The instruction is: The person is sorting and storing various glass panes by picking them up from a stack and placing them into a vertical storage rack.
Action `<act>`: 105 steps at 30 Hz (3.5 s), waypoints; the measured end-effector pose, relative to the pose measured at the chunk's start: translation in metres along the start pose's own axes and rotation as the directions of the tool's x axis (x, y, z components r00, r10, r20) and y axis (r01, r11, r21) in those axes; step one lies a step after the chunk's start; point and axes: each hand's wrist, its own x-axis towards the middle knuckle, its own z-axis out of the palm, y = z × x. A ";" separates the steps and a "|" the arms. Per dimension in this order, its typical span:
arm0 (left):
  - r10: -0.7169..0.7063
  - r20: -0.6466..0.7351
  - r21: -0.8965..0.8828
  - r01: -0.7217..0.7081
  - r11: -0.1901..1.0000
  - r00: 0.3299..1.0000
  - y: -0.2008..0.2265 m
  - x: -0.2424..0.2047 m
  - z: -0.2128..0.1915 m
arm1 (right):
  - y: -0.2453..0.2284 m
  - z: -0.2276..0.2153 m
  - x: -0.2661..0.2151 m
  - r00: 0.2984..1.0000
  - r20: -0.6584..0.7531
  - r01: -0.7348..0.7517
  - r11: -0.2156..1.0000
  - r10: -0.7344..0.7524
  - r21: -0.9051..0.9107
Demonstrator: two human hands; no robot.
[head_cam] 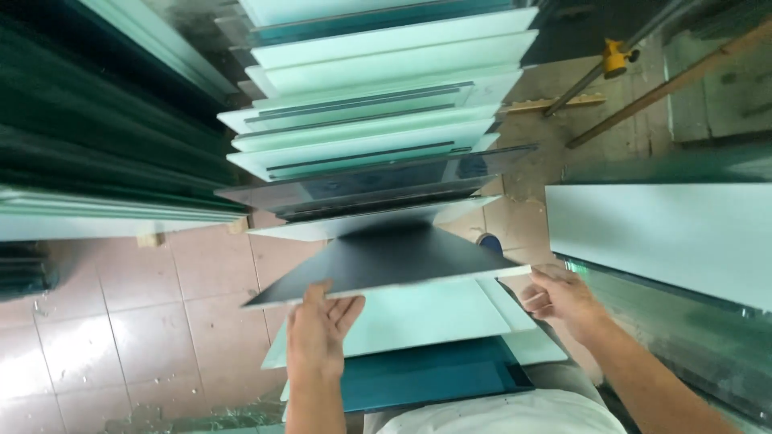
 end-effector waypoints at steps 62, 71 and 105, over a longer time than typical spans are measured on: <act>-0.193 -0.218 -0.324 0.115 0.939 0.957 -0.077 0.052 -0.046 | -0.026 0.065 -0.001 0.895 0.287 -0.424 0.849 0.341 0.315; -0.192 -0.208 -0.249 0.138 0.959 0.959 -0.093 0.078 -0.058 | 0.005 0.066 0.041 0.897 0.334 -0.406 0.836 0.289 0.368; 0.116 -0.217 0.290 -0.049 0.956 0.969 -0.060 0.018 0.015 | 0.133 0.072 0.101 0.832 0.110 -0.536 0.735 0.544 0.416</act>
